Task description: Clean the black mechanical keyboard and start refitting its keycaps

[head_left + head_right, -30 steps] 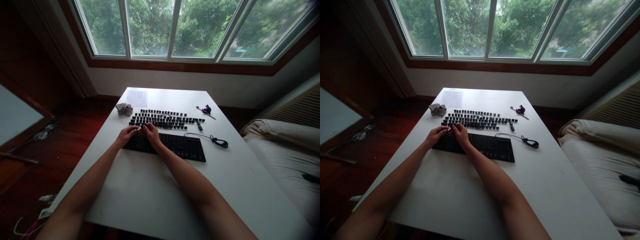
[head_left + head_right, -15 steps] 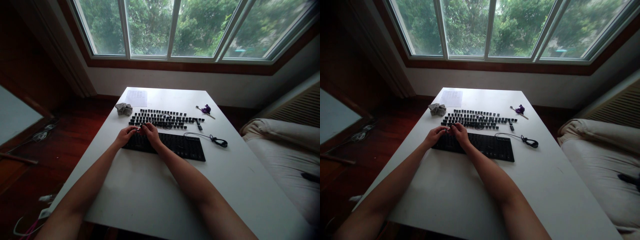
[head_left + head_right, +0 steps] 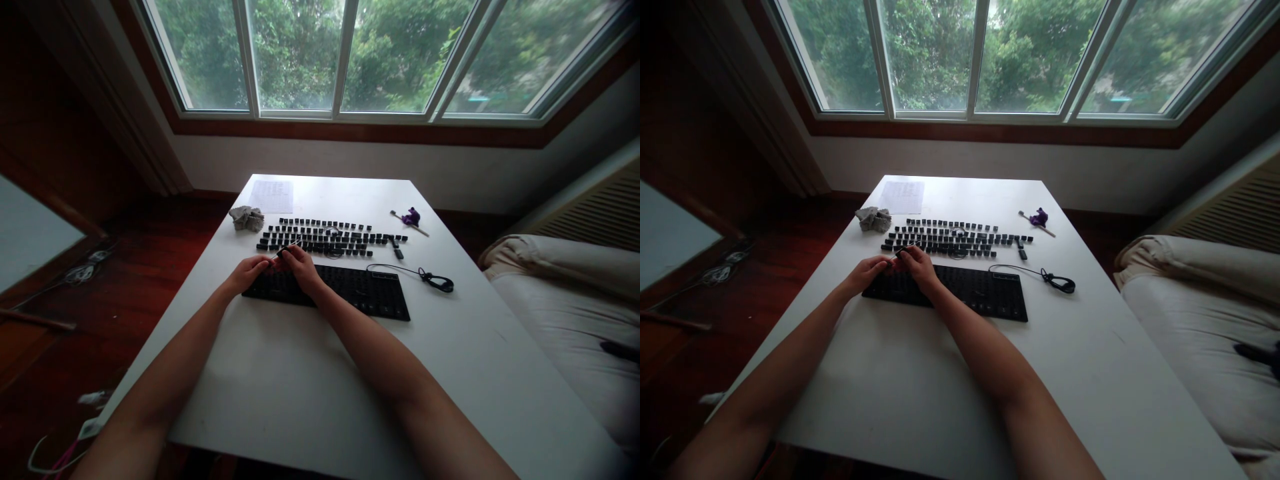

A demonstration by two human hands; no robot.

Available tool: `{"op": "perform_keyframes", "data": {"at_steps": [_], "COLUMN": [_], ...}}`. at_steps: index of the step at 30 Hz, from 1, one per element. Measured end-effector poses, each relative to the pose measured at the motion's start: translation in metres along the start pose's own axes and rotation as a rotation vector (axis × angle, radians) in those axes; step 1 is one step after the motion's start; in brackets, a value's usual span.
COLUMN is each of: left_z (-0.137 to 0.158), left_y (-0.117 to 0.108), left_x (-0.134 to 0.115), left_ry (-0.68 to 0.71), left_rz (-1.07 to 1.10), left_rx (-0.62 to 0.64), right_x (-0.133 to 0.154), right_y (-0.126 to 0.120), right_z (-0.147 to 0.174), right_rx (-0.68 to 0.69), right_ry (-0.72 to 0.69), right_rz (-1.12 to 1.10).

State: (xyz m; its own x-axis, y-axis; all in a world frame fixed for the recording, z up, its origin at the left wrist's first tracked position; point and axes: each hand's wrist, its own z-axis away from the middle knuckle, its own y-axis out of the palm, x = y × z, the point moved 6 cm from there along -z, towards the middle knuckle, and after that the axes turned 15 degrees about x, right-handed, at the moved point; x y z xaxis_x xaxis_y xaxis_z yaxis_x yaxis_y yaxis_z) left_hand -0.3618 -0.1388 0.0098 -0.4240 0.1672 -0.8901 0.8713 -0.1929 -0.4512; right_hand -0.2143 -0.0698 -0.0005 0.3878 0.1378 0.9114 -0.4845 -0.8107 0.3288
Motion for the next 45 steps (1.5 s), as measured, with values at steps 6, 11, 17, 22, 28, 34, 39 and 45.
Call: {"op": "perform_keyframes", "data": {"at_steps": [6, 11, 17, 22, 28, 34, 39, 45], "left_z": [-0.003, -0.003, 0.001, 0.000, 0.000, -0.004, -0.001, -0.003], "left_y": [0.003, 0.007, 0.009, 0.008, 0.007, 0.007, 0.003, 0.009], "left_x": [-0.001, -0.005, -0.019, -0.018, -0.011, -0.008, -0.009, -0.009], "left_ry": [-0.001, -0.012, -0.127, -0.159, -0.120, -0.090, -0.153, -0.102], "left_rz": [0.044, -0.062, -0.450, -0.489, -0.296, -0.179, -0.277, 0.025], "left_rx": [-0.037, -0.092, -0.178, -0.192, -0.183, -0.163, -0.251, -0.136], "right_x": [0.000, -0.003, -0.007, -0.009, -0.007, -0.003, -0.005, -0.005], "right_y": [-0.001, -0.004, -0.003, -0.006, -0.010, -0.007, -0.007, -0.012], "right_z": [0.001, 0.000, -0.001, -0.001, 0.000, 0.002, 0.001, 0.001], "right_rx": [-0.032, -0.037, -0.038, -0.082, -0.112, -0.093, -0.096, -0.158], "right_ry": [-0.010, -0.012, -0.016, -0.010, -0.004, -0.029, -0.035, -0.027], "right_rz": [-0.063, -0.060, -0.011, 0.020, 0.015, -0.004, 0.000, -0.005]}}
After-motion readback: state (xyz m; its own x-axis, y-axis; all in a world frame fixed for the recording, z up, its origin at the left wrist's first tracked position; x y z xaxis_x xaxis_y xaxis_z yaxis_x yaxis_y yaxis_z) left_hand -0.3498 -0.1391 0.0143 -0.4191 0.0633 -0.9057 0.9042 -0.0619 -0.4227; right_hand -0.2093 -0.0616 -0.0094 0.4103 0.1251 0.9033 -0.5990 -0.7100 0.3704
